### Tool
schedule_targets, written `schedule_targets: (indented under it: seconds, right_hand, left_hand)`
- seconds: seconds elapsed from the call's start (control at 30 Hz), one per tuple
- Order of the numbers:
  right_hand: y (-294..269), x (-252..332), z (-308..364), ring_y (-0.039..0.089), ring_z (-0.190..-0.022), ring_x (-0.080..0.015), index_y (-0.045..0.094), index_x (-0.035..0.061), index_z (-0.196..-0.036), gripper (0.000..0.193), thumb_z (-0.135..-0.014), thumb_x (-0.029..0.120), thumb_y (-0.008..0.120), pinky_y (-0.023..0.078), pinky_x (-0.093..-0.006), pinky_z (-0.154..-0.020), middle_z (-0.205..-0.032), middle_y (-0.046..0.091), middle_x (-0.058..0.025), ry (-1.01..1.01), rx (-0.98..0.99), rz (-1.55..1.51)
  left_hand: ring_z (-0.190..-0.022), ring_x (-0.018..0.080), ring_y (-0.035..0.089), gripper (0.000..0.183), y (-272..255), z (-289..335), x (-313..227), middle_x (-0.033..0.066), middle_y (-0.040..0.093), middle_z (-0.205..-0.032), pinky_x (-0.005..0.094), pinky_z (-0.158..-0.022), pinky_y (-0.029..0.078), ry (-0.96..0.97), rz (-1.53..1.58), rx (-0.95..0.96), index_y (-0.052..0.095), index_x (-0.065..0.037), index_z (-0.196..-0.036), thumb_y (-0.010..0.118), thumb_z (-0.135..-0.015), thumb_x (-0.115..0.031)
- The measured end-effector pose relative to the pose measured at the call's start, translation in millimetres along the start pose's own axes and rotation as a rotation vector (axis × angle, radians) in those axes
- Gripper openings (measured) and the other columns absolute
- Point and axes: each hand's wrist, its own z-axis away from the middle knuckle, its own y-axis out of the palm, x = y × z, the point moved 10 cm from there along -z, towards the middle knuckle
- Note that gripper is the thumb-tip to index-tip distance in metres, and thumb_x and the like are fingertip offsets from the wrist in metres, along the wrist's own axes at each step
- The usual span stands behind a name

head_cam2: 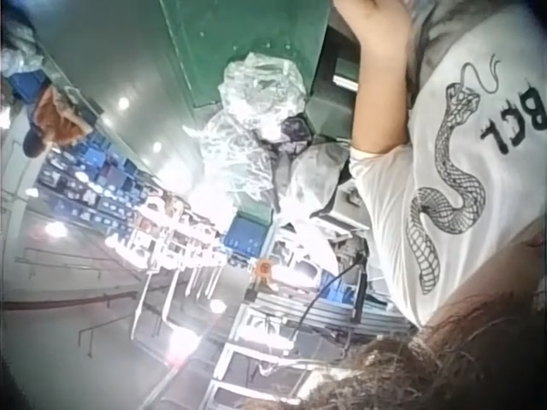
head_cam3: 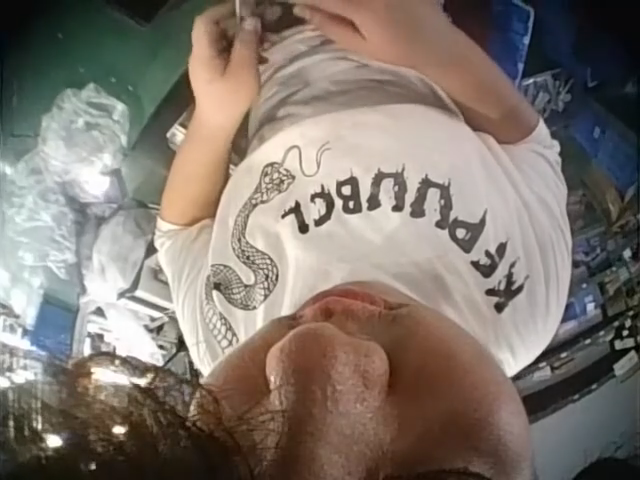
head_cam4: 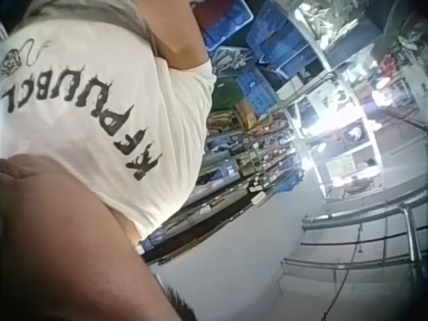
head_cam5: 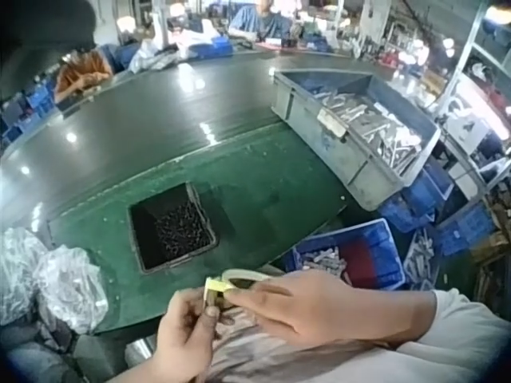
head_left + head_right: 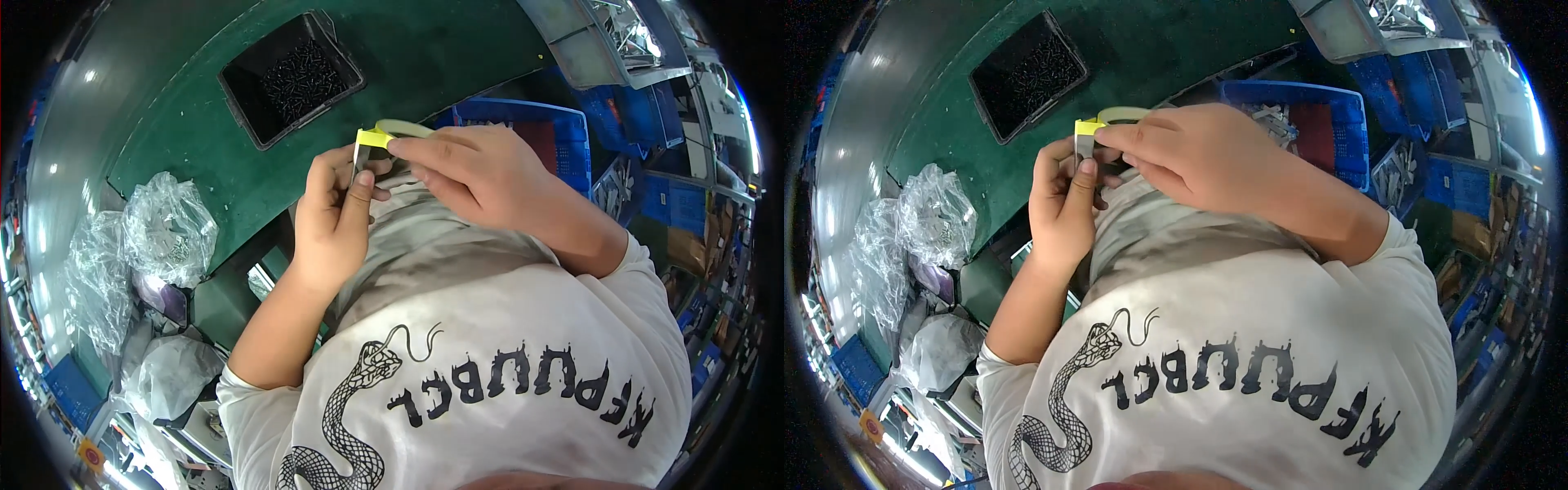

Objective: Apply yellow adhesive tape to small rectangular electronic components at a factory workbench.

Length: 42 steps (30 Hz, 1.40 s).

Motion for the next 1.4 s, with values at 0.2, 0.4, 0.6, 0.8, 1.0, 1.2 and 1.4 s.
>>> schedule_targets:
  seconds: [0.2,0.4,0.6,0.8,1.0,1.2,1.4]
  right_hand:
    - [-7.5,3.0,1.7,0.061,-0.060,-0.0241,0.065,0.0054,-0.116,0.034,-0.082,0.004,0.070,0.046,-0.0325,-0.052,-0.076,0.065,-0.0069,-0.047,-0.036,0.069]
    - [-8.5,-1.5,2.4,0.059,-0.057,-0.0239,0.067,0.0049,-0.115,0.034,-0.082,0.004,0.070,0.044,-0.0326,-0.051,-0.073,0.064,-0.0072,-0.012,-0.007,0.036]
    - [-6.1,-6.5,2.1,0.059,-0.056,-0.0229,0.069,0.0073,-0.114,0.032,-0.082,0.005,0.070,0.044,-0.0323,-0.050,-0.071,0.063,-0.0061,0.017,-0.008,0.010]
    - [-6.8,-2.8,2.0,0.058,-0.055,-0.0227,0.070,0.0074,-0.111,0.028,-0.083,0.008,0.070,0.044,-0.0328,-0.049,-0.071,0.062,-0.0049,-0.038,-0.022,0.090]
    - [-9.5,2.7,-1.8,0.057,-0.053,-0.0223,0.070,0.0070,-0.111,0.028,-0.082,0.007,0.071,0.043,-0.0318,-0.047,-0.070,0.060,-0.0050,-0.039,-0.016,0.025]
    - [-13.5,3.0,0.1,0.057,-0.053,-0.0223,0.069,0.0062,-0.111,0.030,-0.082,0.007,0.071,0.043,-0.0311,-0.047,-0.069,0.060,-0.0054,-0.059,-0.043,0.042]
    - [-11.7,0.1,5.3,0.058,-0.056,-0.0210,0.070,0.0069,-0.112,0.031,-0.081,0.010,0.072,0.045,-0.0311,-0.051,-0.073,0.061,-0.0044,-0.072,0.011,0.161]
  left_hand:
    - [-0.080,0.0158,0.069,0.023,4.8,1.3,12.6,0.0167,0.069,-0.111,0.0228,-0.060,0.050,-0.153,0.258,0.084,0.043,-0.001,-0.125,0.046,-0.104,-0.011]
    - [-0.077,0.0175,0.070,0.024,12.4,2.3,6.7,0.0193,0.069,-0.109,0.0219,-0.056,0.049,-0.111,0.469,0.150,0.040,-0.001,-0.124,0.046,-0.104,-0.014]
    - [-0.071,0.0138,0.068,0.025,16.1,2.9,5.9,0.0175,0.069,-0.104,0.0218,-0.052,0.048,-0.183,0.509,0.233,0.044,-0.002,-0.116,0.060,-0.097,-0.008]
    - [-0.064,0.0082,0.062,0.025,-2.1,4.7,16.2,0.0045,0.064,-0.075,0.0254,-0.053,0.050,-0.315,0.008,0.021,0.056,-0.001,-0.100,0.075,-0.084,-0.003]
    - [-0.062,0.0204,0.067,0.023,2.8,-0.3,-1.2,0.0126,0.067,-0.075,0.0344,-0.058,0.053,-0.048,-0.654,0.110,0.063,0.002,-0.108,0.058,-0.097,-0.016]
    - [-0.068,0.0190,0.070,0.029,2.4,-1.2,7.5,0.0147,0.072,-0.090,0.0297,-0.061,0.055,-0.249,-0.234,0.091,0.058,0.004,-0.117,0.045,-0.105,-0.019]
    - [-0.070,0.0149,0.068,0.032,5.7,3.6,15.8,0.0148,0.072,-0.095,0.0248,-0.060,0.054,-0.252,0.064,0.105,0.048,0.005,-0.125,0.039,-0.107,-0.020]
